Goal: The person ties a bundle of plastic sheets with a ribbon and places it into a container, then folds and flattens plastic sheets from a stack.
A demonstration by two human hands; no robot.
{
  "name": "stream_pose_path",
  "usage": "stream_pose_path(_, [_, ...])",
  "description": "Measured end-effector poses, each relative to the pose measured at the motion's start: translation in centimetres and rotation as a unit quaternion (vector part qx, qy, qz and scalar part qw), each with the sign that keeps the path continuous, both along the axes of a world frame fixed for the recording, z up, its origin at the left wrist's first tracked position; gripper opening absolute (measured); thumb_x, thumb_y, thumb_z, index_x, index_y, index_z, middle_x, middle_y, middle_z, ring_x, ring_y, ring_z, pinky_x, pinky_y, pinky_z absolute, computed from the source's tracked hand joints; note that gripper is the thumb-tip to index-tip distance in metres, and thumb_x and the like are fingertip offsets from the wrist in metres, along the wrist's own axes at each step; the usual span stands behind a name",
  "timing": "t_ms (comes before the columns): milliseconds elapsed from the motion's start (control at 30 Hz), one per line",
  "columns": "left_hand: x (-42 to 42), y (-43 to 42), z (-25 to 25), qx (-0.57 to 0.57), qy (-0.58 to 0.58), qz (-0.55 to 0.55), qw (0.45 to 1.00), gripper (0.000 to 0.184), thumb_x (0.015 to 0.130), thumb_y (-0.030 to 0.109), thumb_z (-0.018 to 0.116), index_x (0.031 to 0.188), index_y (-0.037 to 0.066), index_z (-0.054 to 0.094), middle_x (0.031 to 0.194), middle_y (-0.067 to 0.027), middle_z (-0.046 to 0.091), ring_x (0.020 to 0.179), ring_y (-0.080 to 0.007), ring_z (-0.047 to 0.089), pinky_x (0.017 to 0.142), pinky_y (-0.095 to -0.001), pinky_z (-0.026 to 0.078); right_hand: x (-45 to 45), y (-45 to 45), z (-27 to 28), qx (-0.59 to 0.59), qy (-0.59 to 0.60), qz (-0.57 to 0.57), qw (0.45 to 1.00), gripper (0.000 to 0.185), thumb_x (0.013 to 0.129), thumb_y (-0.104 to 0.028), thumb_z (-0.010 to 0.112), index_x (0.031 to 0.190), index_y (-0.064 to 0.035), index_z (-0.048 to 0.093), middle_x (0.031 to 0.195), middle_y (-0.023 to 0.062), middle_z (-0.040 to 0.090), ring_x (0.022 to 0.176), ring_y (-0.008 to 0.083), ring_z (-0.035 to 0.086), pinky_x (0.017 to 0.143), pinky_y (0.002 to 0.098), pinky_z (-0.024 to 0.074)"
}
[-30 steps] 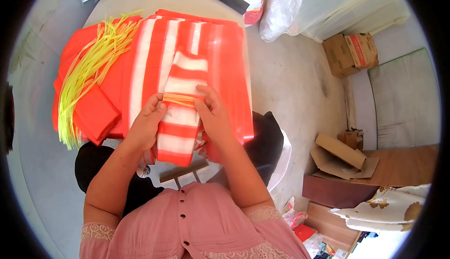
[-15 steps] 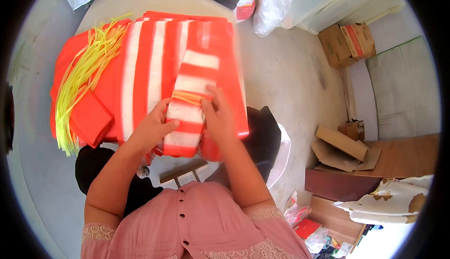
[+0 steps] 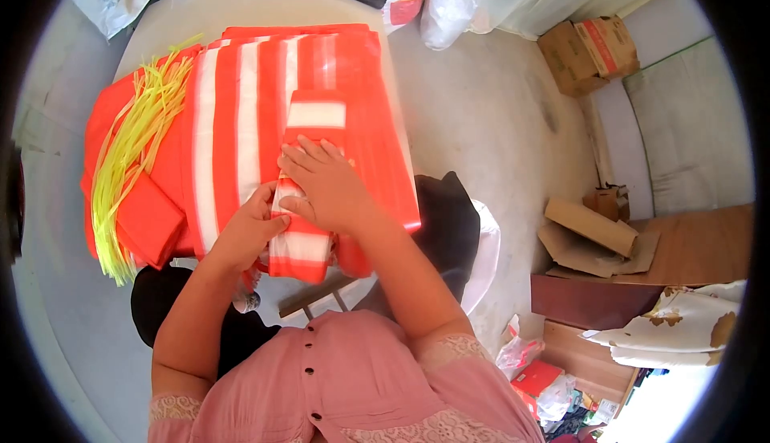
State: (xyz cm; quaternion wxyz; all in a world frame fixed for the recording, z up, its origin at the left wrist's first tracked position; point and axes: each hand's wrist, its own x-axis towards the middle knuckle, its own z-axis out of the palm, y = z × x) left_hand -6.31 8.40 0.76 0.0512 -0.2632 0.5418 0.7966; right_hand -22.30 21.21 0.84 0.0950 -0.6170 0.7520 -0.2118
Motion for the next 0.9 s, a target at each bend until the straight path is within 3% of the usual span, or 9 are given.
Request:
stream_pose_path(100, [0.0,-0.2,-1.1,-0.020,0.000,-0.002,1.000,0.059,0.100,-0.007,0.054,0.155,-0.001,0.036,0.128,-0.0119,0.065,0.111,-0.0172,0.069,0.094,-0.0328,0.057,-1.1,-0.9,-1.6,-0.024,0.035,0.003,0.999,0.058,0.098,-0.043,0.065,0.142,-0.0038,0.060,0.155,0.0172,0.053,0.151,0.0397,0.038,0.126,0.0539,0.0281])
stream_pose_path(200, [0.1,0.0,-0.1,0.034,-0.001,0.016,0.999,0.061,0.099,-0.008,0.053,0.156,0.000,0.035,0.131,-0.0138,0.065,0.114,-0.0191,0.069,0.096,-0.0339,0.057,-3.5,-2.5,-1.7,0.049,0.147,0.044,0.987,0.043,0.105,-0.029,0.059,0.139,-0.0030,0.062,0.153,0.0142,0.054,0.152,0.0338,0.039,0.128,0.0484,0.0236])
stream_pose_path(267, [0.0,0.1,0.5,0.048,0.011,0.029,0.998,0.061,0.098,-0.008,0.053,0.156,-0.001,0.035,0.133,-0.0151,0.064,0.116,-0.0203,0.069,0.098,-0.0349,0.057,-3.5,-1.4,-2.4,-0.205,-0.253,-0.113,0.939,0.039,0.107,-0.025,0.057,0.139,-0.0024,0.062,0.141,0.0120,0.060,0.143,0.0277,0.048,0.123,0.0429,0.0316])
stream_pose_path(333, [0.1,0.1,0.9,0.058,0.021,0.044,0.997,0.061,0.098,-0.008,0.052,0.157,-0.001,0.035,0.135,-0.0160,0.064,0.117,-0.0213,0.068,0.099,-0.0359,0.057,-3.5,0.3,-1.5,-0.288,-0.391,-0.225,0.845,0.037,0.109,-0.023,0.056,0.139,-0.0020,0.062,0.131,0.0093,0.063,0.133,0.0215,0.054,0.117,0.0378,0.0382])
stream_pose_path(433, [0.2,0.3,1.2,0.070,0.032,0.053,0.996,0.060,0.099,-0.007,0.051,0.156,-0.002,0.034,0.136,-0.0169,0.063,0.119,-0.0222,0.068,0.102,-0.0370,0.057,-3.1,4.8,1.6,-0.116,-0.287,-0.339,0.889,0.044,0.107,-0.022,0.060,0.147,-0.0024,0.056,0.115,0.0058,0.063,0.111,0.0127,0.058,0.102,0.0302,0.0471])
stream_pose_path(533, [0.4,1.3,1.4,0.081,0.032,0.057,0.995,0.058,0.099,-0.007,0.049,0.155,-0.003,0.034,0.140,-0.0178,0.060,0.123,-0.0226,0.066,0.105,-0.0374,0.055,-0.7,7.8,3.5,0.007,-0.426,-0.282,0.860,0.058,0.105,-0.021,0.063,0.157,-0.0061,0.043,0.130,0.0173,0.066,0.116,0.0235,0.065,0.101,0.0366,0.0513])
stream_pose_path(633, [0.3,3.5,2.5,0.108,0.018,0.064,0.992,0.058,0.100,-0.007,0.049,0.155,-0.002,0.033,0.149,-0.0175,0.053,0.132,-0.0232,0.059,0.110,-0.0375,0.052,2.0,8.6,0.7,-0.094,-0.532,-0.233,0.808,0.066,0.104,-0.013,0.063,0.163,-0.0085,0.035,0.135,0.0165,0.064,0.119,0.0204,0.063,0.103,0.0341,0.0508])
stream_pose_path(733, [0.5,6.7,0.7,0.064,0.079,0.076,0.992,0.060,0.100,-0.003,0.053,0.155,-0.003,0.029,0.143,-0.0143,0.056,0.120,-0.0198,0.064,0.095,-0.0332,0.057,3.0,9.3,1.4,-0.122,-0.585,-0.211,0.774,0.069,0.101,-0.009,0.066,0.164,-0.0081,0.036,0.141,0.0147,0.061,0.121,0.0185,0.061,0.103,0.0321,0.0502])
stream_pose_path(900, [1.3,11.3,0.9,-0.017,-0.020,-0.020,0.999,0.088,0.098,-0.005,0.056,0.166,0.003,0.001,0.137,-0.0118,0.057,0.117,-0.0185,0.064,0.093,-0.0318,0.057,2.4,13.1,1.5,-0.076,-0.619,-0.209,0.753,0.062,0.096,-0.004,0.067,0.156,-0.0037,0.050,0.145,0.0072,0.059,0.123,0.0119,0.058,0.103,0.0280,0.0483])
